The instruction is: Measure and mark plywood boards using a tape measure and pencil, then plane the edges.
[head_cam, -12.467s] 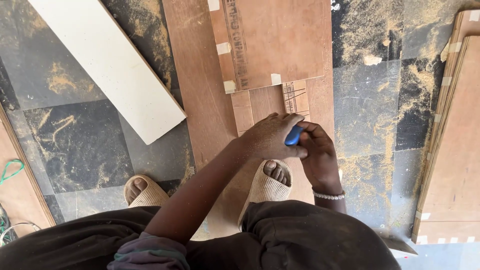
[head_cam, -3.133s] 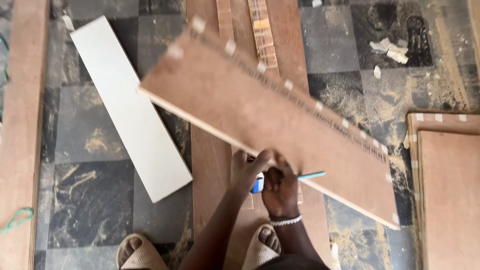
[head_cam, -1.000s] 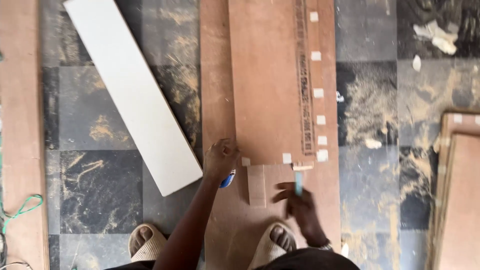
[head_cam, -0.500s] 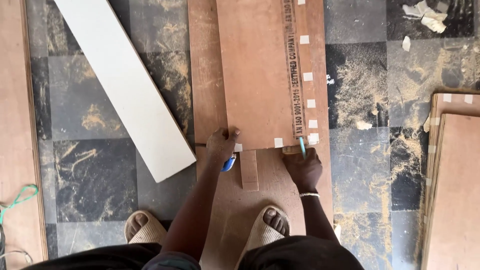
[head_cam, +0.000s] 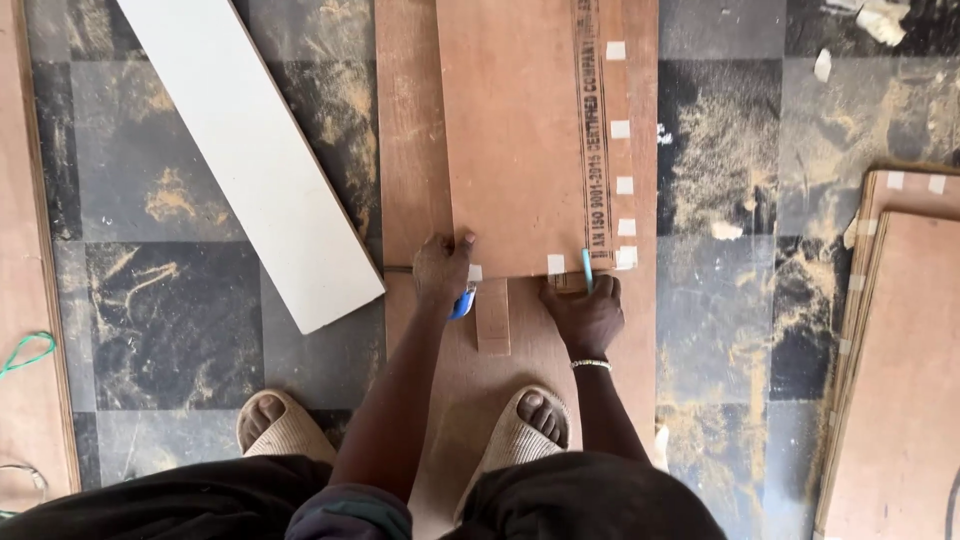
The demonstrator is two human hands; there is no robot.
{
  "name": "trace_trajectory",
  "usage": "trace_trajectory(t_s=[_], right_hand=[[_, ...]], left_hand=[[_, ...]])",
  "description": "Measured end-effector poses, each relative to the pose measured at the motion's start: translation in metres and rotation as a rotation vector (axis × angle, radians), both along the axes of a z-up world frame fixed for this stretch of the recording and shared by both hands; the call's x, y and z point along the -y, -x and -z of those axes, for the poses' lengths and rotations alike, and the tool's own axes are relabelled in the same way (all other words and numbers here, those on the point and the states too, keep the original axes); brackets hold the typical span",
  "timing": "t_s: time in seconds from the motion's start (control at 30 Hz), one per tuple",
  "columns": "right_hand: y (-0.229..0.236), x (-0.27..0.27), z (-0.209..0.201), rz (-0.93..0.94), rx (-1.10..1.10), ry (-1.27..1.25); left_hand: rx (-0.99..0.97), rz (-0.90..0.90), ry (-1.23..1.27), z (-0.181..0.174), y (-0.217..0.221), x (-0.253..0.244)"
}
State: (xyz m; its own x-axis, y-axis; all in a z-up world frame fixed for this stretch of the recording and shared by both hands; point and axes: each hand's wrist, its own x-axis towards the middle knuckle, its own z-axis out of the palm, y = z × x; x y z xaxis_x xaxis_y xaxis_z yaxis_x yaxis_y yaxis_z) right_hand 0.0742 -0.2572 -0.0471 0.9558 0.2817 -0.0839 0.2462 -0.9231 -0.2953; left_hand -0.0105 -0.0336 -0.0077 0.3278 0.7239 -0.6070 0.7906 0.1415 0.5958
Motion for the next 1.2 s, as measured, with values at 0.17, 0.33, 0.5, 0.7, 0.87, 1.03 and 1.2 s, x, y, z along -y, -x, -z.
trace_trajectory(t_s=[0.17,0.33,0.5,0.7,0.87,1.03,1.2], right_hand=[[0.028,0.014,-0.015,0.033,-0.015,-0.048],[0.04,0.037,-0.017,-0.01,-0.05,-0.233],[0.062,0.014,-0.113,0.05,-0.803,-1.087],[0.057,0.025,-0.09,-0.212,-0.668,-1.074],[0.016,0.044,-0.052,-0.639,-0.108,-0.607],[-0.042,0.017,-0.097,-0.745,-0.428,-0.23],[-0.163,0.05,-0.076,-0.662,-0.517,0.355]], left_hand=[[0.013,-0.021,-0.116,0.003,0.001,-0.003],[0.005,0.053,-0.287,0.008,0.01,0.003],[0.316,-0.41,0.455,0.028,0.028,0.082],[1.254,0.152,0.443,-0.049,0.02,0.133],[0.462,0.541,0.143,-0.08,0.009,0.095],[0.399,0.276,0.413,-0.035,0.022,0.042],[0.133,-0.03,0.018,-0.023,0.026,-0.016]])
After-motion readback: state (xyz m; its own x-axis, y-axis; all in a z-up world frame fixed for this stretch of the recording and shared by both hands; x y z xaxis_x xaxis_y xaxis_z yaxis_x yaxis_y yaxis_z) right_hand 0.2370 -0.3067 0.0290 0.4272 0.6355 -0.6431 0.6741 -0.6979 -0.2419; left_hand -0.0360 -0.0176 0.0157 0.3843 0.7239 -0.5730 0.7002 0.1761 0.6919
